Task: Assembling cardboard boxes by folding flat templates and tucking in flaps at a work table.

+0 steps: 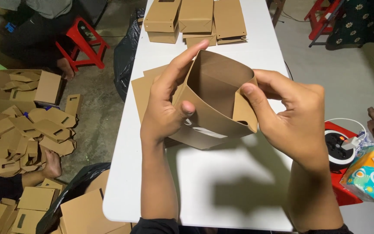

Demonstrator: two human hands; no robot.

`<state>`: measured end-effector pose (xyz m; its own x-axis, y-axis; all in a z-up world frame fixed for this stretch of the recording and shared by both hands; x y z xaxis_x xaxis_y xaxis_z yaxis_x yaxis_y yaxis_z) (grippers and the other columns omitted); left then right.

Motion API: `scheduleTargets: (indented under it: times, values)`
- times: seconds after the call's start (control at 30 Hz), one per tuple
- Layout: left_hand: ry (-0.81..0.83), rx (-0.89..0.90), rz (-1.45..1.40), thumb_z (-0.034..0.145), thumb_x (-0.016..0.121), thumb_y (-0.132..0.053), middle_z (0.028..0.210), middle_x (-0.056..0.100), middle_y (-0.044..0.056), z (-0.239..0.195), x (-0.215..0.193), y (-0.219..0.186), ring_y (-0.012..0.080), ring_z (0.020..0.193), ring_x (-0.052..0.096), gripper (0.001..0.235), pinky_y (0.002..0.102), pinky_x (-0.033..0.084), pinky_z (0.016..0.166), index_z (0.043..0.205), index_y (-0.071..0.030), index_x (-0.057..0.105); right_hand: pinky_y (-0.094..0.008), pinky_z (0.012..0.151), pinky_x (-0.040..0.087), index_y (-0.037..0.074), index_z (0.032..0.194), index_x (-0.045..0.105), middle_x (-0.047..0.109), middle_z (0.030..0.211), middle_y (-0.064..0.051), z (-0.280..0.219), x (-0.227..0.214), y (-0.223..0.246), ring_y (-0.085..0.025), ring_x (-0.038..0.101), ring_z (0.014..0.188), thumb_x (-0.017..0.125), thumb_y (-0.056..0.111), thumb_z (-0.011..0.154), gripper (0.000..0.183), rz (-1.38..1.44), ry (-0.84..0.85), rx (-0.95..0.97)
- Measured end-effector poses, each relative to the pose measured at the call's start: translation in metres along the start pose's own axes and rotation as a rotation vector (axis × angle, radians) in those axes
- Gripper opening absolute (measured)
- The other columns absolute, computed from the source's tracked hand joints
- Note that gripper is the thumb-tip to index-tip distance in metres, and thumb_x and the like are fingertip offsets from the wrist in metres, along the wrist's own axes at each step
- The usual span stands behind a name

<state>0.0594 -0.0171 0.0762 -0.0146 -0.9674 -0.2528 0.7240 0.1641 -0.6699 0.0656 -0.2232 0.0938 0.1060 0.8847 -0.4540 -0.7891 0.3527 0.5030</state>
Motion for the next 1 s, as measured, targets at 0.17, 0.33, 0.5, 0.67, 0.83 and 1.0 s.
scheduleTargets:
  times: [0.17, 0.33, 0.5, 0.67, 0.83, 1.0]
  values:
    - [-0.007, -0.005, 0.008, 0.11, 0.05, -0.089, 0.182, 0.053, 0.012, 0.001, -0.001, 0.002, 0.0294, 0.173, 0.057, 0.106, 0.046, 0.053, 0.148, 0.176, -0.006, 0.045, -0.029, 0.085, 0.063, -0.006, 0.119, 0.077, 0.072, 0.09, -0.005, 0.003, 0.001, 0.0, -0.013, 0.061, 0.079, 0.071, -0.001, 0.12, 0.008, 0.028, 0.027, 0.028]
    - [-0.03, -0.025, 0.024, 0.109, 0.05, -0.091, 0.177, 0.057, 0.011, 0.002, -0.003, 0.005, 0.0261, 0.162, 0.065, 0.106, 0.042, 0.059, 0.138, 0.175, -0.008, 0.047, -0.033, 0.104, 0.069, -0.008, 0.132, 0.078, 0.084, 0.11, -0.011, 0.008, 0.001, 0.003, -0.012, 0.074, 0.097, 0.085, 0.001, 0.107, 0.028, 0.065, 0.067, 0.078]
    - [-0.018, -0.022, 0.05, 0.11, 0.046, -0.092, 0.18, 0.055, 0.011, 0.002, 0.0, 0.004, 0.0295, 0.171, 0.059, 0.106, 0.044, 0.058, 0.141, 0.175, -0.008, 0.047, -0.029, 0.092, 0.067, -0.003, 0.11, 0.081, 0.081, 0.093, -0.006, 0.004, -0.002, -0.005, -0.011, 0.068, 0.082, 0.085, 0.003, 0.112, 0.007, 0.011, 0.017, 0.084]
    - [-0.012, -0.04, 0.04, 0.109, 0.045, -0.092, 0.181, 0.054, 0.012, 0.002, 0.0, 0.003, 0.0286, 0.171, 0.058, 0.108, 0.043, 0.054, 0.143, 0.174, -0.006, 0.046, -0.028, 0.083, 0.058, 0.0, 0.105, 0.08, 0.073, 0.085, -0.002, 0.002, -0.003, -0.011, -0.011, 0.063, 0.076, 0.079, 0.006, 0.118, 0.015, -0.052, 0.015, 0.081]
    - [-0.012, -0.033, 0.036, 0.11, 0.045, -0.091, 0.181, 0.054, 0.011, 0.001, 0.0, 0.004, 0.0273, 0.169, 0.059, 0.108, 0.042, 0.055, 0.142, 0.175, -0.005, 0.047, -0.028, 0.076, 0.049, 0.002, 0.103, 0.08, 0.071, 0.084, -0.001, 0.002, -0.005, -0.013, -0.013, 0.06, 0.073, 0.076, 0.007, 0.121, 0.02, -0.084, 0.008, 0.081]
    - [-0.064, -0.052, -0.001, 0.108, 0.051, -0.092, 0.18, 0.053, 0.013, 0.0, -0.006, 0.007, 0.0278, 0.167, 0.059, 0.11, 0.043, 0.057, 0.138, 0.174, -0.005, 0.047, -0.03, 0.097, 0.07, -0.001, 0.123, 0.085, 0.088, 0.118, -0.008, 0.01, 0.001, -0.013, -0.013, 0.08, 0.101, 0.074, 0.012, 0.11, 0.021, 0.12, 0.166, 0.221]
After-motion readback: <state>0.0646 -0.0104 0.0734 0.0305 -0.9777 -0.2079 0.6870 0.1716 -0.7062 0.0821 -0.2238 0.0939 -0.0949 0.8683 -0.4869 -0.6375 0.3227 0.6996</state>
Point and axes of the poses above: each hand's wrist, its own z-axis towards the middle knuckle, its own x-axis out of the palm, y = z × x, the point moved 9 cm from there along z, towards the middle knuckle
